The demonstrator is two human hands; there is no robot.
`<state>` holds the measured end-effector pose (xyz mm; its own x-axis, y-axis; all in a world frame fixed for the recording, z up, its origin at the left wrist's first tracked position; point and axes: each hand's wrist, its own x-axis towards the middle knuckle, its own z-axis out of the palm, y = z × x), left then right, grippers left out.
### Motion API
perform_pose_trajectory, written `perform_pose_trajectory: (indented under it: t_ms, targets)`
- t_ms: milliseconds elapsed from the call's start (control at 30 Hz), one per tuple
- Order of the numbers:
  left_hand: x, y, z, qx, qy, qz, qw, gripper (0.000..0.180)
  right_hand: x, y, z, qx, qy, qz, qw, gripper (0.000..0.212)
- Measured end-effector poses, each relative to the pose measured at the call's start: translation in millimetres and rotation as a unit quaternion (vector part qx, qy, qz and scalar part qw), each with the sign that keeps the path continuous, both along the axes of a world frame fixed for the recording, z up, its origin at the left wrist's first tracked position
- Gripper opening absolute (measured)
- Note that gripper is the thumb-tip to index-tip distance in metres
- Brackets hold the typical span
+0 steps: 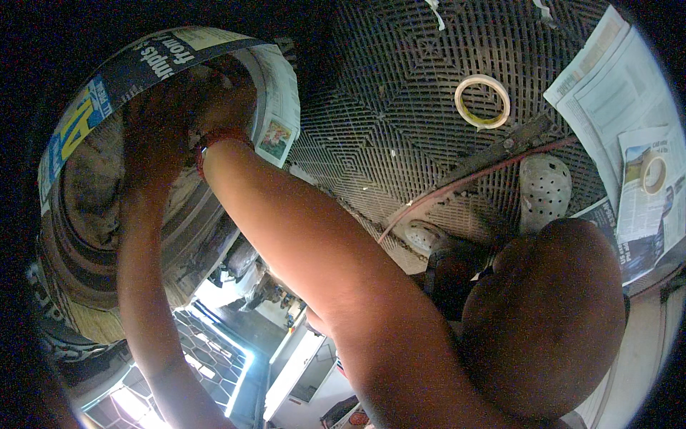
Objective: The person sits on the floor and repeatedly applies strips of masking tape to the inner rim of a car tire. They tear tape from a roll, press it onto the rim, and smooth it down, working around the circumference of the tire.
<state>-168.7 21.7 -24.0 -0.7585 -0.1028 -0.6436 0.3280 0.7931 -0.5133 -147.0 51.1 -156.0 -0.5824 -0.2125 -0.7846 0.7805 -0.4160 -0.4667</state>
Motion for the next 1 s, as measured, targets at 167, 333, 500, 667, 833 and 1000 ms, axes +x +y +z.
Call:
perform_pose_trajectory:
  t_ms: [167, 333, 500, 667, 833, 1000]
  targets:
    - [-2, 0, 0, -0.011, -0.004, -0.011, 1.000, 0.055, 2, -6, -14, 0.036, 0.049, 0.131, 0.989, 0.031]
    - [1, 6, -5, -0.006, -0.005, 0.019, 1.000, 0.053, 17, -24, -24, 0.087, 0.123, 0.161, 0.975, 0.025]
    - [-2, 2, -20, 0.021, 0.022, 0.005, 1.000, 0.049, 20, -27, -55, 0.128, 0.268, 0.327, 0.897, 0.016]
    - [6, -3, -25, 0.024, 0.011, 0.022, 0.999, 0.041, 26, -15, -42, 0.103, 0.238, 0.250, 0.933, 0.023]
    - [28, -4, -16, -0.001, -0.040, 0.060, 0.997, 0.032, 37, 15, -9, -0.078, -0.178, 0.100, 0.976, 0.023]
    - [-7, 4, -21, -0.016, -0.065, 0.062, 0.996, 0.030, 23, -3, -11, 0.043, -0.177, -0.041, 0.982, 0.022]
